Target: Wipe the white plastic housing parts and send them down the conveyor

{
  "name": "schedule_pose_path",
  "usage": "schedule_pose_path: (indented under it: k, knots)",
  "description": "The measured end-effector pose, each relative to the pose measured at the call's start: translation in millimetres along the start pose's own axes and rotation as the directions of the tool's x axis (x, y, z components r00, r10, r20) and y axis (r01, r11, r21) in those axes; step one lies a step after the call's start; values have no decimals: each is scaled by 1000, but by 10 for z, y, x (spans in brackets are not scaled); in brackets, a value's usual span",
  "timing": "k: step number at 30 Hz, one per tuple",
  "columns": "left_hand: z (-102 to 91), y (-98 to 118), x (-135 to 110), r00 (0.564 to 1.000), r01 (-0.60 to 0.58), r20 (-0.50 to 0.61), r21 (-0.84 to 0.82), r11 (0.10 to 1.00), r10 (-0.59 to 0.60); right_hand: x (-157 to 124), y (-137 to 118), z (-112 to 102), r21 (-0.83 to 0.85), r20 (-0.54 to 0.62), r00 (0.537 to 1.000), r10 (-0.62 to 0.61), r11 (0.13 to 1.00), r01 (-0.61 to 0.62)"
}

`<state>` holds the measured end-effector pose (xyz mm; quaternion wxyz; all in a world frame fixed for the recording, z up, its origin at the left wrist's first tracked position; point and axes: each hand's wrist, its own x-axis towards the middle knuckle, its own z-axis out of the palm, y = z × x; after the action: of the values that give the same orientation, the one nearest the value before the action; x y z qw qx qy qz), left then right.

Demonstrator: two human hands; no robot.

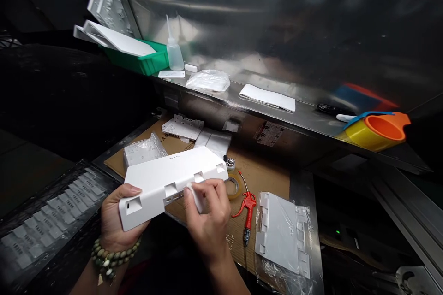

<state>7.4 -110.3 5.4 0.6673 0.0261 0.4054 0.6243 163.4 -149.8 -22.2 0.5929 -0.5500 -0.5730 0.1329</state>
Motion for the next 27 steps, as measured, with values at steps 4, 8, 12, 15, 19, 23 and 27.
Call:
schedule_pose_path:
  k: [4,8,12,15,19,23,27]
  knots:
    - [2,-38,-2,1000,16,18,19,1000,-16,-71,-140,112,44,102,994,-49,998,45]
    - [3,-73,-26,999,-26,32,7,1000,26,-96,-122,201,34,105,991,-77,997,74]
    - [6,-106,-27,1000,-15,25,-4,1000,15,-122,-84,236,24,81,994,-76,997,75]
    - [-2,-133,-14,1000,10,28,-33,999,-9,-135,-85,255,33,94,992,-90,996,87]
    - [-25,-142,4,999,38,27,-9,999,-38,-102,-61,233,-2,76,995,-64,998,65]
    - [-31,-73,24,999,49,-1,-17,999,-49,-47,29,61,16,-10,1000,17,1000,-17]
    - [-38,56,47,1000,27,3,-54,998,-27,33,249,-225,118,-267,935,232,971,-207]
